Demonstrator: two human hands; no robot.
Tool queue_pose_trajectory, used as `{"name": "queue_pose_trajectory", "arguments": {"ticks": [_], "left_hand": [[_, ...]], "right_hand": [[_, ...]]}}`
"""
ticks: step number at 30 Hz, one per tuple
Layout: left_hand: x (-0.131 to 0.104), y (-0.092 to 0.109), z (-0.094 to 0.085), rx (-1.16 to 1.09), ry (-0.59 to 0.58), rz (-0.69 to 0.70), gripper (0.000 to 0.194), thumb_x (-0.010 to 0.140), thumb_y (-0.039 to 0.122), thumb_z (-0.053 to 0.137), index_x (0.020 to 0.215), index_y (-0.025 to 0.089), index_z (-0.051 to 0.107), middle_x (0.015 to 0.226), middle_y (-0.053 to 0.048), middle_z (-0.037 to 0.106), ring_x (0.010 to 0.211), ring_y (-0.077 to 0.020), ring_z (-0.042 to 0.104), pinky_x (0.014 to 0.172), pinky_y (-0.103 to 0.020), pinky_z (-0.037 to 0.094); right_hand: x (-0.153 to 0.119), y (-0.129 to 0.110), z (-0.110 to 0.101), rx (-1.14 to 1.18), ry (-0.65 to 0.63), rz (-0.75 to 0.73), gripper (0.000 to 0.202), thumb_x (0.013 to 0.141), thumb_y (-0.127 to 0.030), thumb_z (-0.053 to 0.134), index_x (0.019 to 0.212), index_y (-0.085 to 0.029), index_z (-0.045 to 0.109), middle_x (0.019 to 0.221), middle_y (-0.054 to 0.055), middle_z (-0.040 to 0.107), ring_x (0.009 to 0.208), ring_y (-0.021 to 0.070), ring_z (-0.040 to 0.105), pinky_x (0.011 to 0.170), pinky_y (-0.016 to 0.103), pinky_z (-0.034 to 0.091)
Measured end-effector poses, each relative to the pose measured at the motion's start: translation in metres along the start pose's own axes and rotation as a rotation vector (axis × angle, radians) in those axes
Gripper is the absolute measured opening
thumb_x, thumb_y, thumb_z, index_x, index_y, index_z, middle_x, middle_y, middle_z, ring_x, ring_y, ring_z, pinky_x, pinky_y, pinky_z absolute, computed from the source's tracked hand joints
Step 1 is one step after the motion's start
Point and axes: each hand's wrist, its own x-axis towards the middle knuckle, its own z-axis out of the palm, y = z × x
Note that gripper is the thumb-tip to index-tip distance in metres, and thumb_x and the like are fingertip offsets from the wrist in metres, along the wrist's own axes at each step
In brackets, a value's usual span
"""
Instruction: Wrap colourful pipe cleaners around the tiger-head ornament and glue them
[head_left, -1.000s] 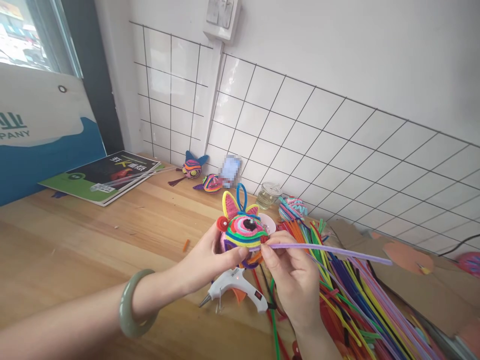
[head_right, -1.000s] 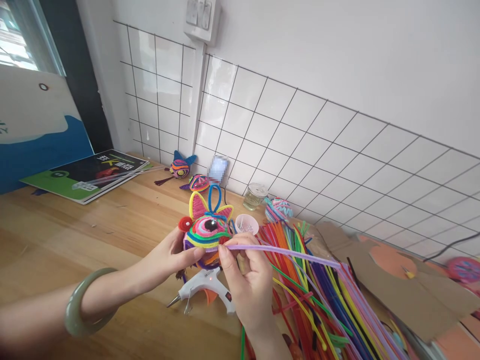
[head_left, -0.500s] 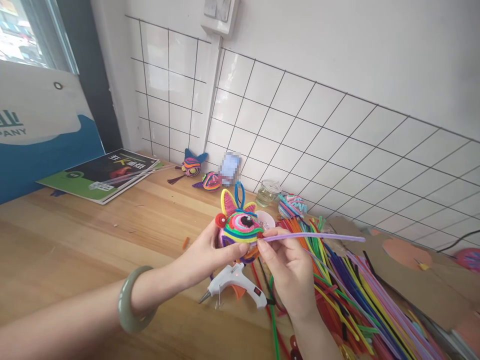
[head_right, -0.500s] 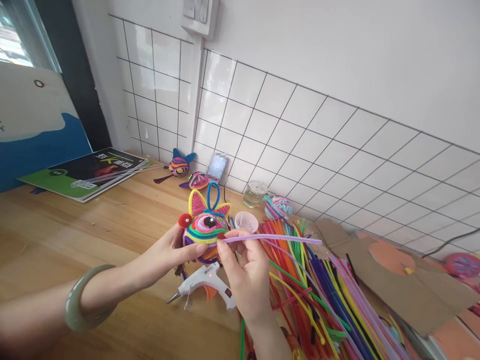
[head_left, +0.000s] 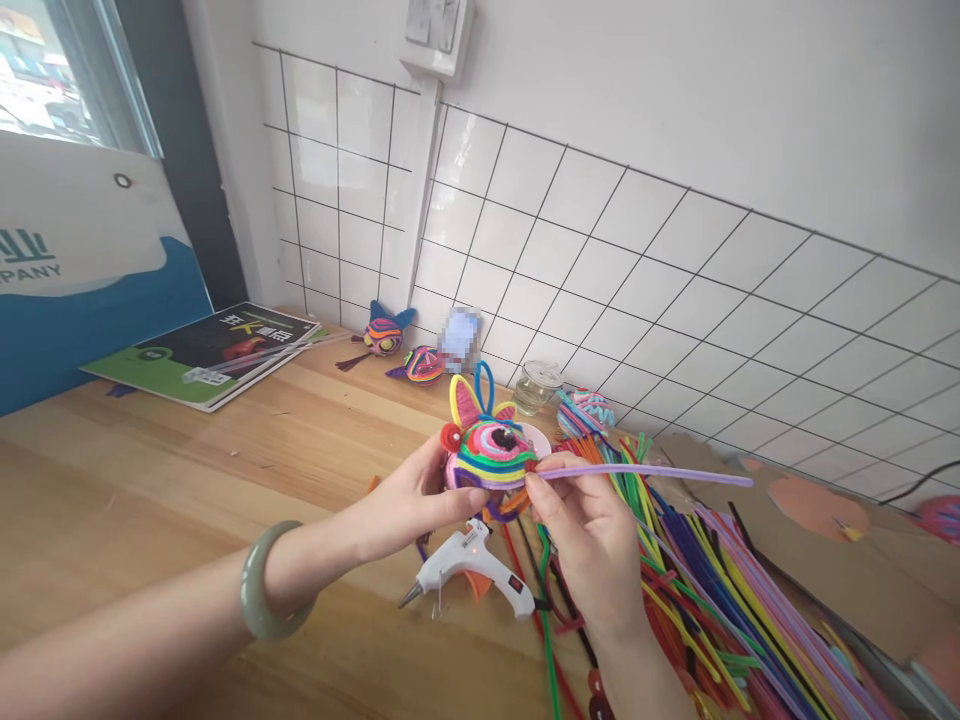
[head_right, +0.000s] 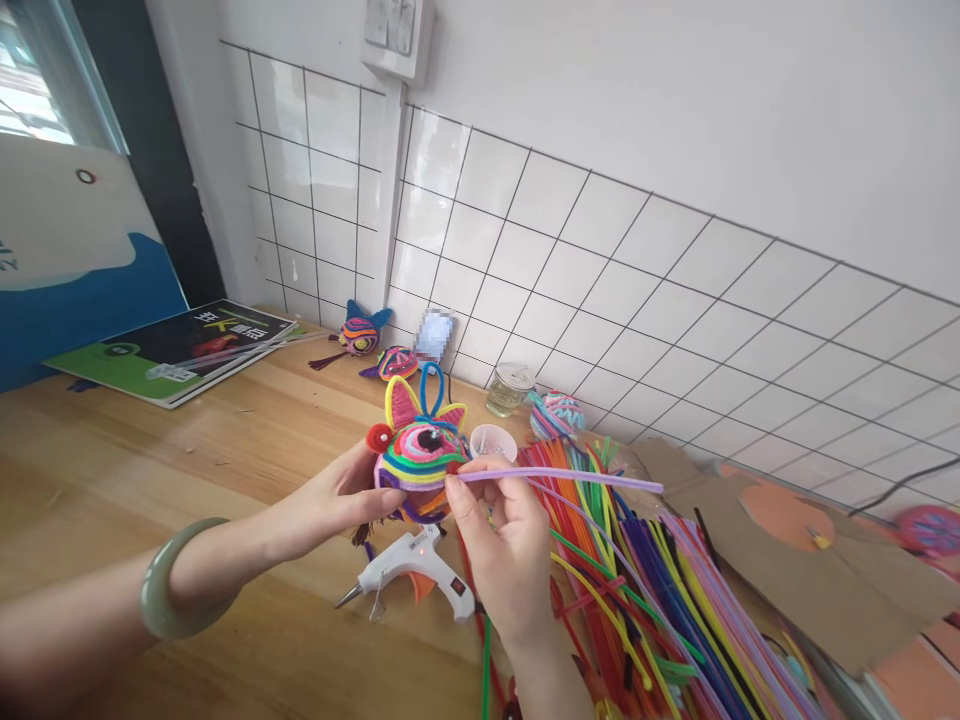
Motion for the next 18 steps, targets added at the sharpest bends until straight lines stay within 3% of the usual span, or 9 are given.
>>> {"name": "queue_pose_trajectory", "arguments": {"ticks": [6,12,18], "left_hand": [[-0.001,0.0006,0.0019,0.035,0.082,-0.027,0.054,0.08,0.037,0.073,0.124,0.016,0.05,0.126,-0.015,0.062,0.113,-0.0291,0.059,0.093,-0.039,0.049],[0.0011,0.0029,0.0016,-0.025,0.024,-0.053,0.053,0.082,0.038,0.071,0.125,0.015,0.049,0.127,-0.016,0.061,0.113,-0.0314,0.059,0.093,-0.045,0.049],[0.0026,0.004,0.0009,-0.049,0.036,-0.006,0.049,0.086,0.033,0.067,0.129,0.017,0.053,0.128,-0.014,0.063,0.115,-0.0299,0.059,0.093,-0.04,0.049]], "right_hand": [[0.0002,-0.0007,0.0015,-0.032,0.004,-0.036,0.01,0.086,-0.031,0.068,0.084,-0.022,0.065,0.078,-0.001,0.065,0.072,0.0117,0.062,0.066,0.02,0.052],[-0.0005,-0.0028,0.0014,-0.052,0.03,-0.053,0.012,0.086,-0.032,0.067,0.082,-0.021,0.065,0.069,-0.003,0.059,0.061,0.0101,0.055,0.058,0.019,0.048],[-0.001,0.0023,0.0014,0.054,0.032,0.032,0.014,0.085,-0.035,0.07,0.084,-0.022,0.065,0.079,-0.001,0.063,0.068,0.0118,0.059,0.066,0.023,0.051]]}}
